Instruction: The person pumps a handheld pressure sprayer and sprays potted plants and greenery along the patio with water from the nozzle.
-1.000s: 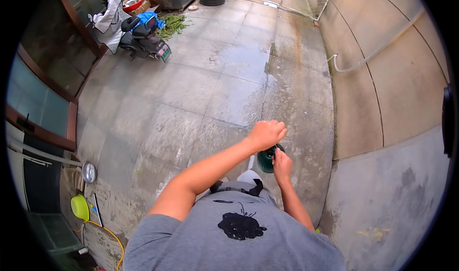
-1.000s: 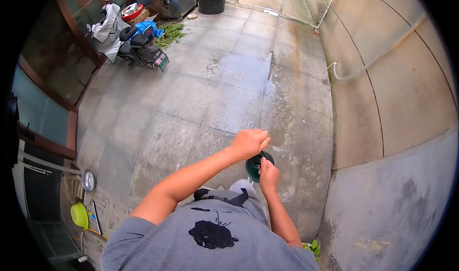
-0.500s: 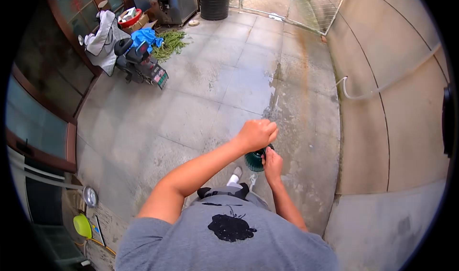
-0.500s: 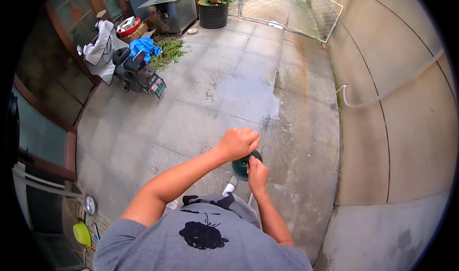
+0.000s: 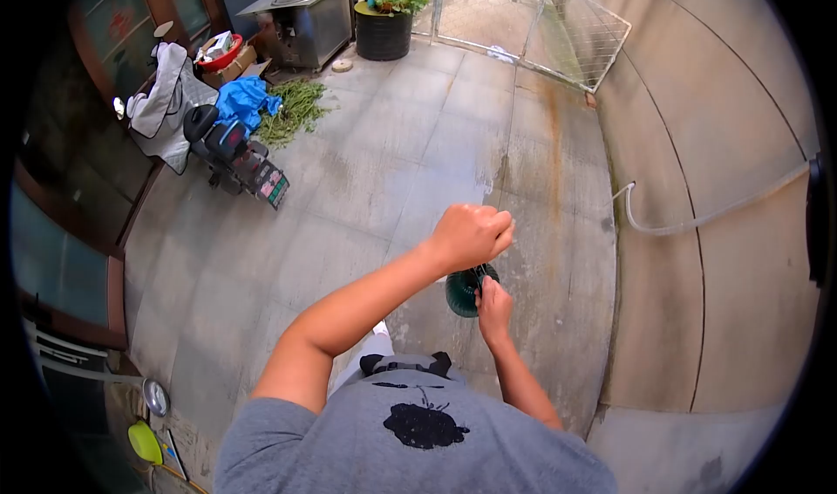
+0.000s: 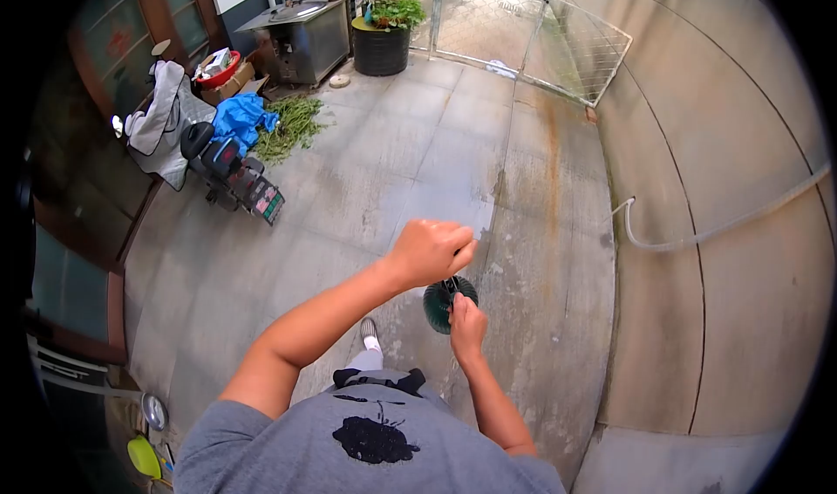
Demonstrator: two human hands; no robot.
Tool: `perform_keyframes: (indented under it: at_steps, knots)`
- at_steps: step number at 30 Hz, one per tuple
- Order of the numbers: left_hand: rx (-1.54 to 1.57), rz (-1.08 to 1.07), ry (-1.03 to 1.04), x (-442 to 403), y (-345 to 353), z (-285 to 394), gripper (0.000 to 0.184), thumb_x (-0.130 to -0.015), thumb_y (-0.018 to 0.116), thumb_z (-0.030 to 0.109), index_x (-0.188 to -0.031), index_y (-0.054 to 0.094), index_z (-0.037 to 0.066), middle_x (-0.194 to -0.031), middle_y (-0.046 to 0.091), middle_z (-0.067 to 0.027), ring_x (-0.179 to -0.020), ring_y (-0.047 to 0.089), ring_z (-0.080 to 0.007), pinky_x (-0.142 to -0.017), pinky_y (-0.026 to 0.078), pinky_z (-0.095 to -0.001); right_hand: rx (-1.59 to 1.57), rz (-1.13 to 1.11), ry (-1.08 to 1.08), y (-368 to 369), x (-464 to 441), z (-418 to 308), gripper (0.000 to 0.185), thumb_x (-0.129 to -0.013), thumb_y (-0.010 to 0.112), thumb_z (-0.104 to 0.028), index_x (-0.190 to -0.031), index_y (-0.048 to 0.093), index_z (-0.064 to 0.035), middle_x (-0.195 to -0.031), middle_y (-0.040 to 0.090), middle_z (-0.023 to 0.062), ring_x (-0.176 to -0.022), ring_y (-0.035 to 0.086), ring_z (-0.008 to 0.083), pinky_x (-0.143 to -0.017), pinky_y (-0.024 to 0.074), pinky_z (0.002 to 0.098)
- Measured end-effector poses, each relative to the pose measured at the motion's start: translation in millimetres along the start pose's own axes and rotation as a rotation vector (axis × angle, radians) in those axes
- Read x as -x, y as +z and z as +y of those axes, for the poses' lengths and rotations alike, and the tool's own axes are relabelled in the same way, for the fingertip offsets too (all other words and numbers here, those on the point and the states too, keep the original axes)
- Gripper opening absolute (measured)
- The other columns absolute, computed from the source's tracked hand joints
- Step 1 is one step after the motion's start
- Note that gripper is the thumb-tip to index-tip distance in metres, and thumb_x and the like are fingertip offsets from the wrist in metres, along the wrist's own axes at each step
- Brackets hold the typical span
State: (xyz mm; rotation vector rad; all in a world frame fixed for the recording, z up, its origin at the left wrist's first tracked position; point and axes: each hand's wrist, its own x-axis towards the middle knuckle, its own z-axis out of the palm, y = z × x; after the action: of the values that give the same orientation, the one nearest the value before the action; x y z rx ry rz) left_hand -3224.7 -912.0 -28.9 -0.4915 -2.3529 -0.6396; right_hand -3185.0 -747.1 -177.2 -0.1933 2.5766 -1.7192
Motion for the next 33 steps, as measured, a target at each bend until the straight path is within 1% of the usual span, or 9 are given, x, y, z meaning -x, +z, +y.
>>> perform_keyframes:
  at_steps: [4, 8, 15, 18, 21, 24, 30, 31, 33]
  knots:
    - [0.06, 0.107, -0.028, -2, 20, -82, 0.025, -0.086, 0.064, 0.021, -0.068, 0.052, 0.009, -0.061, 0.055, -0.0097, -0.053, 0.059, -0.0306, -0.045, 0.045, -0.0416, -0.027, 0.039, -0.047, 43, -69, -38, 0.049, -0.102, 0.05, -0.036, -0.071, 0.061, -0.0004, -0.057, 0.059, 0.01, -0.052, 0.059, 0.0217, -0.053, 0.0433, 0.0378]
    - [0.059, -0.026, -0.054, 1, 42, -172, 0.024, -0.087, 0.064, 0.023, -0.071, 0.053, 0.008, -0.064, 0.057, -0.0107, -0.054, 0.06, -0.0315, -0.047, 0.048, -0.0423, 0.141, 0.069, -0.141, 95, -138, -56, 0.045, -0.101, 0.051, -0.035, -0.075, 0.064, -0.0021, -0.056, 0.059, 0.0104, -0.051, 0.059, 0.0264, -0.052, 0.0429, 0.0388]
    - [0.091, -0.131, 0.115, -111, 14, -287, 0.029, -0.087, 0.064, 0.024, -0.066, 0.053, 0.008, -0.058, 0.057, -0.0091, -0.053, 0.061, -0.0311, -0.047, 0.048, -0.0423, -0.158, 0.064, 0.065, 173, -241, -107, 0.051, -0.104, 0.047, -0.036, -0.069, 0.058, 0.0, -0.053, 0.051, 0.005, -0.049, 0.05, 0.0151, -0.05, 0.039, 0.0351]
    - [0.133, 0.025, 0.131, -177, -22, -321, 0.029, -0.087, 0.065, 0.023, -0.065, 0.053, 0.009, -0.056, 0.056, -0.0094, -0.051, 0.059, -0.0304, -0.046, 0.046, -0.041, -0.189, 0.027, 0.106, 202, -284, -107, 0.053, -0.104, 0.046, -0.036, -0.068, 0.057, 0.0001, -0.053, 0.05, 0.0039, -0.05, 0.048, 0.0124, -0.05, 0.0375, 0.0333]
    - [0.097, 0.003, 0.126, -200, -25, -367, 0.028, -0.086, 0.065, 0.022, -0.065, 0.052, 0.009, -0.058, 0.056, -0.0091, -0.051, 0.059, -0.0293, -0.045, 0.046, -0.0407, -0.158, 0.031, 0.064, 227, -331, -108, 0.053, -0.104, 0.046, -0.036, -0.067, 0.057, -0.0002, -0.053, 0.05, 0.0043, -0.05, 0.047, 0.0126, -0.049, 0.0369, 0.0329]
    - [0.11, 0.096, 0.08, -197, 14, -432, 0.026, -0.085, 0.066, 0.021, -0.066, 0.052, 0.01, -0.06, 0.055, -0.0088, -0.053, 0.059, -0.0288, -0.045, 0.045, -0.0413, -0.13, 0.047, 0.02, 257, -388, -113, 0.053, -0.103, 0.048, -0.037, -0.066, 0.057, -0.0002, -0.053, 0.051, 0.0051, -0.05, 0.049, 0.0132, -0.05, 0.0376, 0.0334]
    - [0.049, -0.058, 0.045, -219, 75, -577, 0.024, -0.086, 0.062, 0.022, -0.069, 0.052, 0.01, -0.062, 0.056, -0.0102, -0.056, 0.06, -0.031, -0.047, 0.047, -0.0438, -0.101, 0.026, 0.007, 317, -520, -119, 0.052, -0.102, 0.049, -0.04, -0.069, 0.061, -0.0007, -0.055, 0.057, 0.0075, -0.051, 0.056, 0.0176, -0.052, 0.0414, 0.0357]
    - [0.043, -0.09, -0.025, -224, 78, -589, 0.024, -0.087, 0.061, 0.021, -0.069, 0.052, 0.009, -0.064, 0.058, -0.0102, -0.057, 0.061, -0.0318, -0.049, 0.048, -0.0443, -0.129, 0.029, -0.018, 331, -546, -114, 0.053, -0.102, 0.049, -0.041, -0.07, 0.062, -0.0012, -0.055, 0.058, 0.0076, -0.052, 0.057, 0.0181, -0.052, 0.0418, 0.0359]
    - [0.025, -0.094, -0.042, -251, 81, -625, 0.024, -0.087, 0.062, 0.022, -0.069, 0.053, 0.009, -0.063, 0.059, -0.0097, -0.057, 0.062, -0.032, -0.05, 0.05, -0.0442, -0.165, -0.001, 0.02, 351, -590, -120, 0.053, -0.102, 0.048, -0.041, -0.071, 0.062, -0.0012, -0.055, 0.057, 0.0068, -0.052, 0.055, 0.0162, -0.052, 0.0412, 0.0348]
